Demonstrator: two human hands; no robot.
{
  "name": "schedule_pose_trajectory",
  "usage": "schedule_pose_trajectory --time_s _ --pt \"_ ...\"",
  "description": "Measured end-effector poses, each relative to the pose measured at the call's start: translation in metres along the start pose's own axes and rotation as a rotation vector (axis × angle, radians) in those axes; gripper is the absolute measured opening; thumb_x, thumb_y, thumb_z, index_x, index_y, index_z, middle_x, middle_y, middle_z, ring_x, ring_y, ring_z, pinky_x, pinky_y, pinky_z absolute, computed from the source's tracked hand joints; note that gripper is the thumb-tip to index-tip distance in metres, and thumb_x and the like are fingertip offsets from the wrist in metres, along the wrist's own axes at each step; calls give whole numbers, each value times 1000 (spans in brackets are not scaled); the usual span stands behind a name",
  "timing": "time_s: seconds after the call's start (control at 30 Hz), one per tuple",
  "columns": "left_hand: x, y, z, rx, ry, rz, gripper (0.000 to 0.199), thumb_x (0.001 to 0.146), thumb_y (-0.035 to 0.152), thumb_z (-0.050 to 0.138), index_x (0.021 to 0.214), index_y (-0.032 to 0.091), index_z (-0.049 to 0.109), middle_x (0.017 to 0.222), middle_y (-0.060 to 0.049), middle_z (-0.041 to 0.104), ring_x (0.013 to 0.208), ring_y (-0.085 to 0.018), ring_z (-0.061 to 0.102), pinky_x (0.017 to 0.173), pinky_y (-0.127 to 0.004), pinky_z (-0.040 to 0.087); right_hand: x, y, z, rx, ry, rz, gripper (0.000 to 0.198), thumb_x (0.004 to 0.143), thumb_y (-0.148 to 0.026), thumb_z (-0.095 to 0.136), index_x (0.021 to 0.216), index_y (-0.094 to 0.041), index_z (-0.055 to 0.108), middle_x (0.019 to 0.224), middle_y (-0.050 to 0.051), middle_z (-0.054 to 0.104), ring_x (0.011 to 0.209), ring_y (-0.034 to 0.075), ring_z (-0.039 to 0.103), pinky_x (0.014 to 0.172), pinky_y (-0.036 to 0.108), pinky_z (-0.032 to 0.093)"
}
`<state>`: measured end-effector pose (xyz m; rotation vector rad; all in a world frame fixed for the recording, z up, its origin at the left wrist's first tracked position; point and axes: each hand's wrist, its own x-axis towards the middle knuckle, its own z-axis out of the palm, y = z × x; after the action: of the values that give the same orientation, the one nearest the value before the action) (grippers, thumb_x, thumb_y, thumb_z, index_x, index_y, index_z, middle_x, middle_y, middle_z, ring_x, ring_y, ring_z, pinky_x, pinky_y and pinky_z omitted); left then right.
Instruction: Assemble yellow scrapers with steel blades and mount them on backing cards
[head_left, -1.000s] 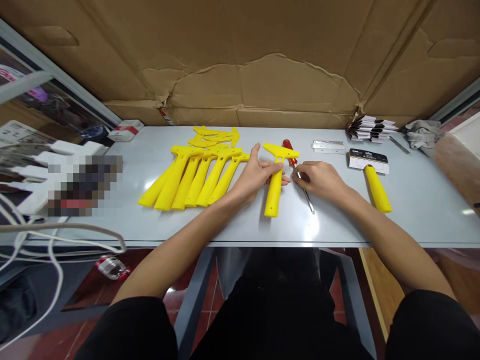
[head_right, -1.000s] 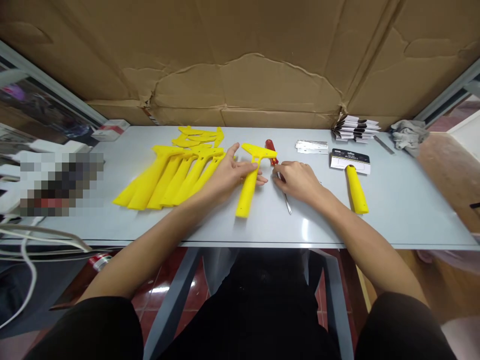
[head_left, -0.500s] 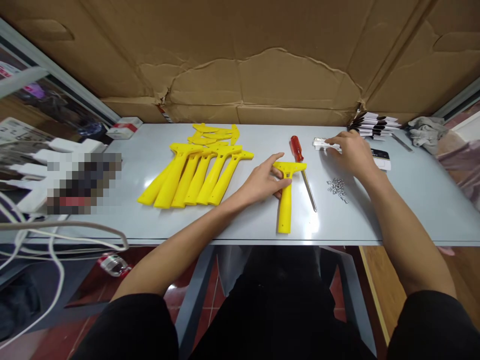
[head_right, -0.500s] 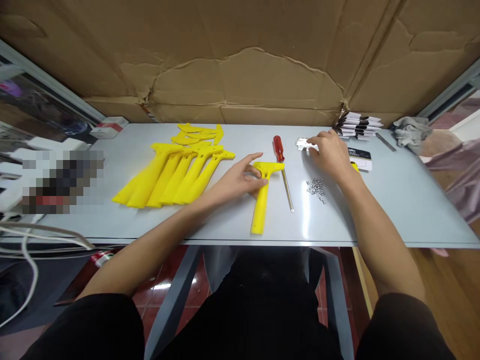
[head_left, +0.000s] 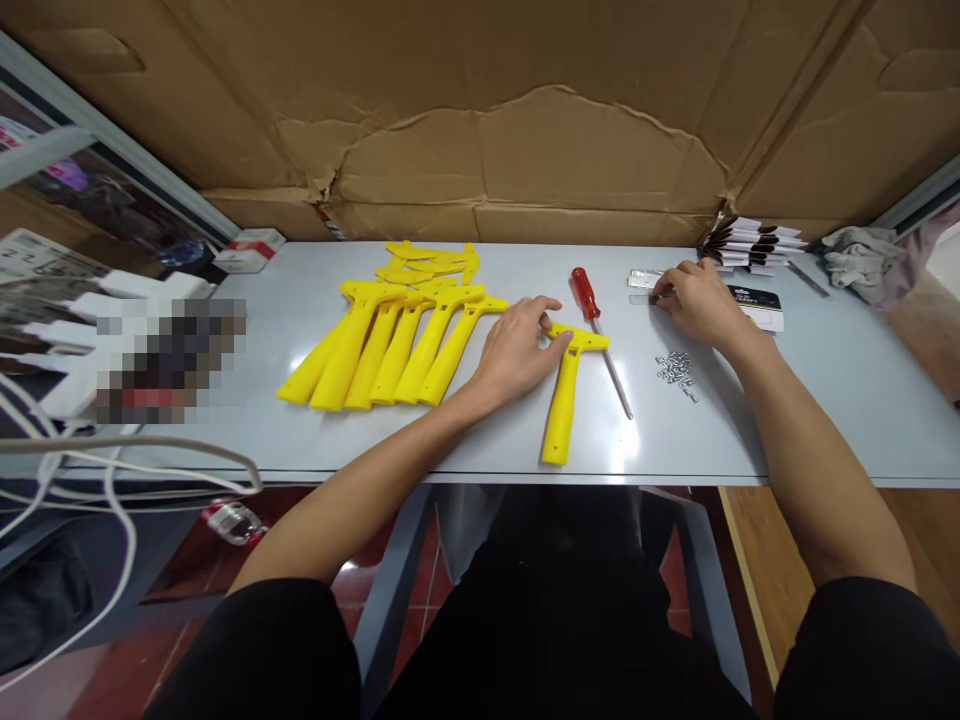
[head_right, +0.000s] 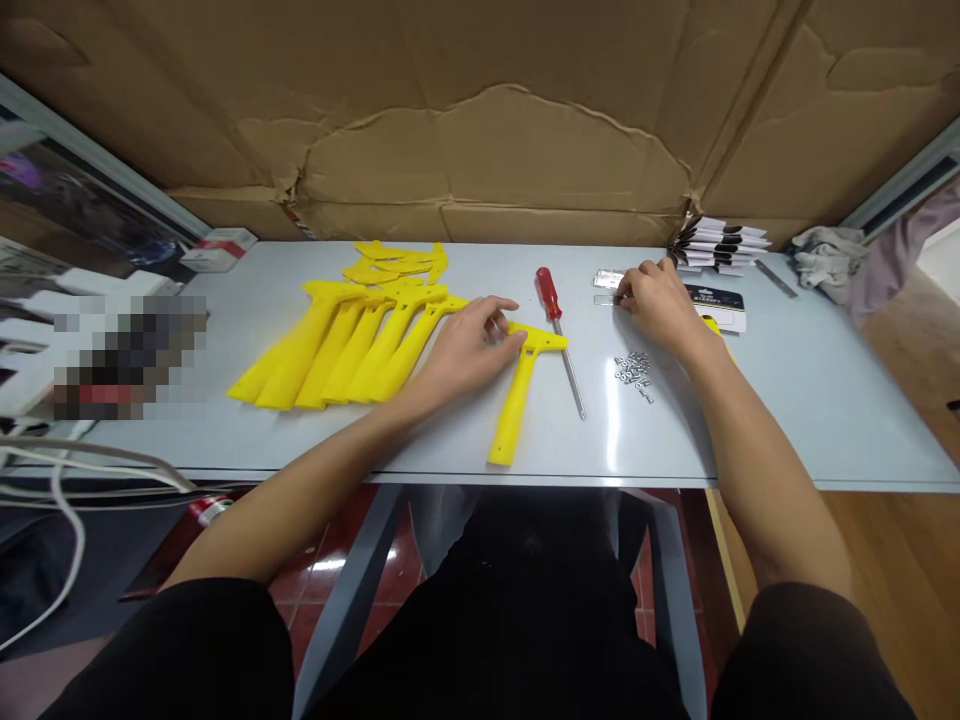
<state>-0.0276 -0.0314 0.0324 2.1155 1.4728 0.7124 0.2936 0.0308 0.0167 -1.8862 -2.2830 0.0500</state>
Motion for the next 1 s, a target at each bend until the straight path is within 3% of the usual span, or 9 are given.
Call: schedule_pose_trajectory --time_s 0.1,0.27,0.37,0.47,0.6,0.67,0.73,0.9,1.0 --pt "8 -11 6 117 0 70 50 97 41 71 141 19 68 136 -12 61 137 -33 49 125 -51 43 -1 -1 -2 -6 13 -26 28 93 -24 58 116 -13 69 119 15 65 126 29 48 116 50 41" --pt "13 -16 4 92 -138 8 42 92 45 77 127 22 75 135 -11 52 140 -34 42 130 -53 35 -5 -14 -14 37 102 -40 36 93 -24 54 127 -21 69 119 11 70 122 25 54 114 48 42" --pt "14 -14 -1 82 -159 7 38 87 45 83 115 21 75 132 -11 52 139 -34 42 129 -53 35 -10 -29 -22 196 280 -44 29 92 -30 58 114 -19 72 113 11 71 103 16 61 100 37 50" --pt "17 -15 -7 4 -172 -15 35 80 44 90 100 20 73 123 -10 59 132 -33 49 121 -50 42 -17 -51 -25 703 409 -61 42 81 -46 77 108 -16 64 99 8 70 83 10 65 83 30 56" --pt "17 -13 -14 -366 -150 -93 36 78 34 91 91 20 61 97 -2 66 85 -17 63 83 -35 55 -28 -81 -25 1165 316 -40 84 66 -55 93 131 -26 49 97 2 69 83 12 69 80 31 63" --pt "15 -8 -17 -583 -153 -163 39 77 23 89 96 21 56 95 0 67 67 -12 63 65 -31 54 -31 -91 -23 1256 253 -30 83 67 -52 94 128 -27 44 96 1 70 87 13 71 79 31 65" --pt "12 -3 -19 -735 -164 -185 43 76 15 87 102 21 54 94 2 67 61 -11 66 58 -29 57 -33 -95 -21 1330 215 -30 79 65 -49 94 116 -25 39 93 0 70 86 14 73 76 32 66" --pt "6 7 -26 -882 -136 -112 51 69 16 92 108 21 61 98 3 68 67 -9 71 66 -27 66 -37 -95 -17 1261 214 -44 63 77 -48 82 117 -24 39 100 1 73 88 13 75 76 30 63" --pt "4 8 -29 -948 -141 -74 59 63 22 98 110 21 63 95 3 69 71 -11 74 69 -26 68 -40 -97 -20 1273 257 -36 63 78 -49 82 120 -24 41 99 1 74 87 13 75 72 29 61"
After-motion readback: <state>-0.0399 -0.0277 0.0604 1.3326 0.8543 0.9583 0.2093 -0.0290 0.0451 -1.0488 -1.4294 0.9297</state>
